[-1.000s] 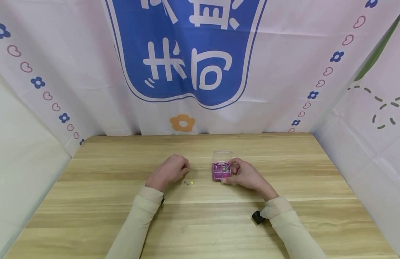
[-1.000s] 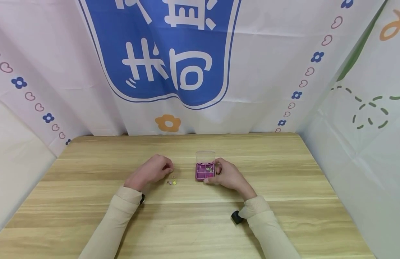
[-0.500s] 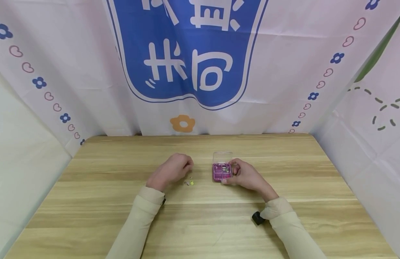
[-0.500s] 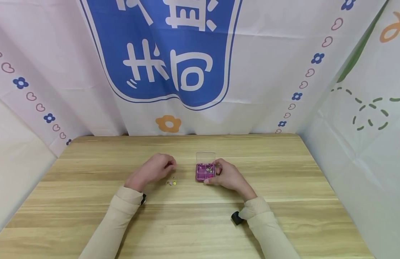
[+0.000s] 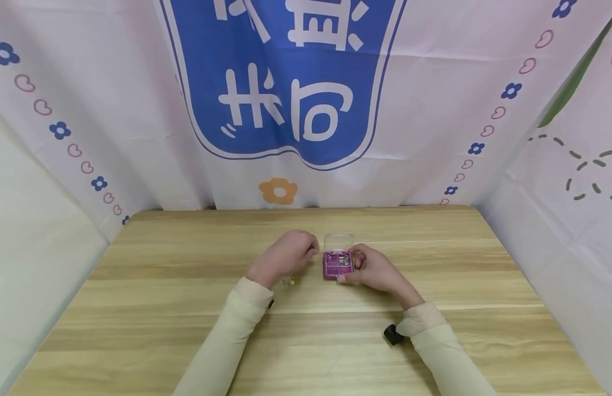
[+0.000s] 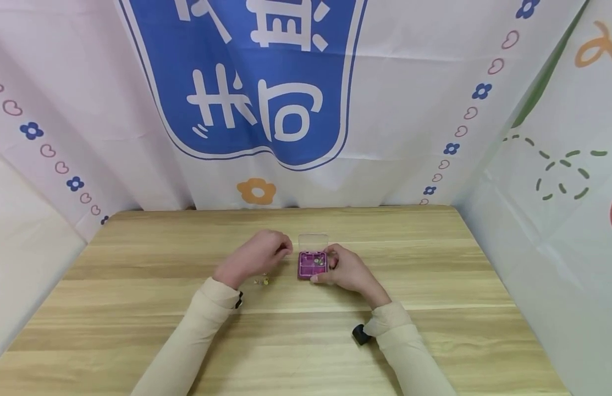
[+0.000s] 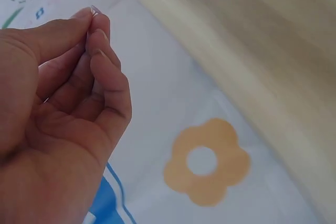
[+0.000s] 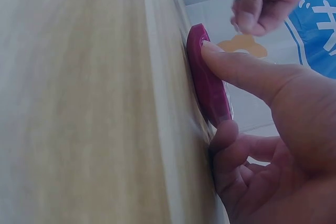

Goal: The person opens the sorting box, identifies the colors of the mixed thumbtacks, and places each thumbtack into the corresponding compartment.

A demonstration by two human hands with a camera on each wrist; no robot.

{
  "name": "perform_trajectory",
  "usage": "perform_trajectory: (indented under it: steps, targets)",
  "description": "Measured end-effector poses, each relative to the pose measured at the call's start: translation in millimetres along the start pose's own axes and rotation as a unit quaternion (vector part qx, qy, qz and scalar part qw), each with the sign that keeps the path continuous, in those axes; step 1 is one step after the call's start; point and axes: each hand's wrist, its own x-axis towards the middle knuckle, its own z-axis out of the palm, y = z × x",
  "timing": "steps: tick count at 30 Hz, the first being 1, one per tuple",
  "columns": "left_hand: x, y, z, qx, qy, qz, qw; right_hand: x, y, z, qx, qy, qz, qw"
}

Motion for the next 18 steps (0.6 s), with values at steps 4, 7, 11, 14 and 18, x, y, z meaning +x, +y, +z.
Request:
perform_trajectory:
  steps: [4, 7, 11, 14, 18]
  targets:
    - [13.6, 13.2, 8.1, 0.047, -0.009, 0.010, 0.9988, -1.0, 3.2, 0.9, 0.006, 0.003, -0.006, 1.000]
    - [19.8, 21.7, 16.7, 0.085, -0.020, 0.022, 0.9959, -1.6, 5.9, 2.2, 0.009, 0.002, -0.010, 1.000]
    - [23.6, 28.9, 23.2, 0.097, -0.021, 0.028, 0.9946, -1.8, 6.4, 2.7, 0.013, 0.003, -0.016, 1.000]
    - [25.4, 31.2, 24.0, 0.093, -0.015, 0.026, 0.9953, -1.2, 5.3, 1.6, 0.013, 0.008, -0.017, 1.000]
    - [27.7, 31.1, 23.6, 0.080, -0.014, 0.016, 0.9965, 0.2, 3.7, -0.1, 0.014, 0.009, -0.018, 1.000]
